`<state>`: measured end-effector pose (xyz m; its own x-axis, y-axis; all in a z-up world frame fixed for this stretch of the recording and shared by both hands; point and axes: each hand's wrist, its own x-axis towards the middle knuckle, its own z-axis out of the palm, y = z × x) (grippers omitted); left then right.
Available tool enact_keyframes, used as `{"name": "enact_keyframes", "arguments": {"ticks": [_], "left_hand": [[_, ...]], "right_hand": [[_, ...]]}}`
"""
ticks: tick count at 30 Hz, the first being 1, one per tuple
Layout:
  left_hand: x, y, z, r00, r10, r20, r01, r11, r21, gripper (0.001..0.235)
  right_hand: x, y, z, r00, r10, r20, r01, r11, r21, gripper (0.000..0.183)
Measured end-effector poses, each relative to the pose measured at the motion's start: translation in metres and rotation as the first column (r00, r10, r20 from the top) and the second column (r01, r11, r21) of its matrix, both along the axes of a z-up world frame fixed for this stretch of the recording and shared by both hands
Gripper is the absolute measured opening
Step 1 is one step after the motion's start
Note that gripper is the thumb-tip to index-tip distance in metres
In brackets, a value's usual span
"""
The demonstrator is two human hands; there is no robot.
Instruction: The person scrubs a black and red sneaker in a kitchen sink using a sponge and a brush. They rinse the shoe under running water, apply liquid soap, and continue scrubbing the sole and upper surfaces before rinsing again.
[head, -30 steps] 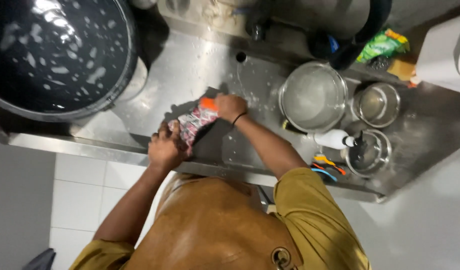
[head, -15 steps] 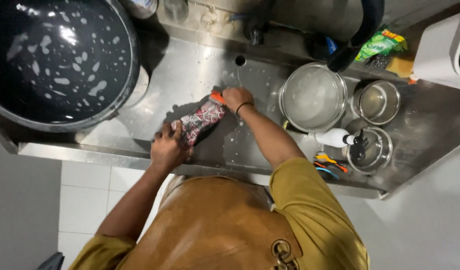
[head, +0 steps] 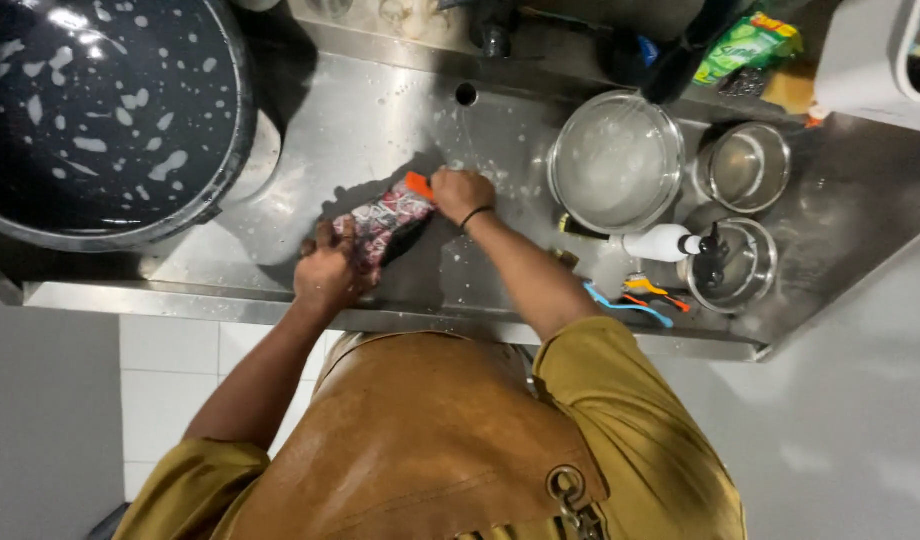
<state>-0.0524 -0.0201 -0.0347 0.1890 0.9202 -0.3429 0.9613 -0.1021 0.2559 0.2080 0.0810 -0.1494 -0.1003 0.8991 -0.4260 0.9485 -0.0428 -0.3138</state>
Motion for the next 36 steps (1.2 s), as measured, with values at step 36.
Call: {"name": "enact_keyframes", "arguments": {"ticks": [36], "left_hand": [[0.024, 0.003, 0.019, 0.991, 0.079, -0.104, -0.094, 0.984, -0.154, 0.109]], "right_hand": [[0.007, 0.026, 0.032, 0.991, 0.038, 0.131, -0.035, 0.999, -0.024, 0.042]]}}
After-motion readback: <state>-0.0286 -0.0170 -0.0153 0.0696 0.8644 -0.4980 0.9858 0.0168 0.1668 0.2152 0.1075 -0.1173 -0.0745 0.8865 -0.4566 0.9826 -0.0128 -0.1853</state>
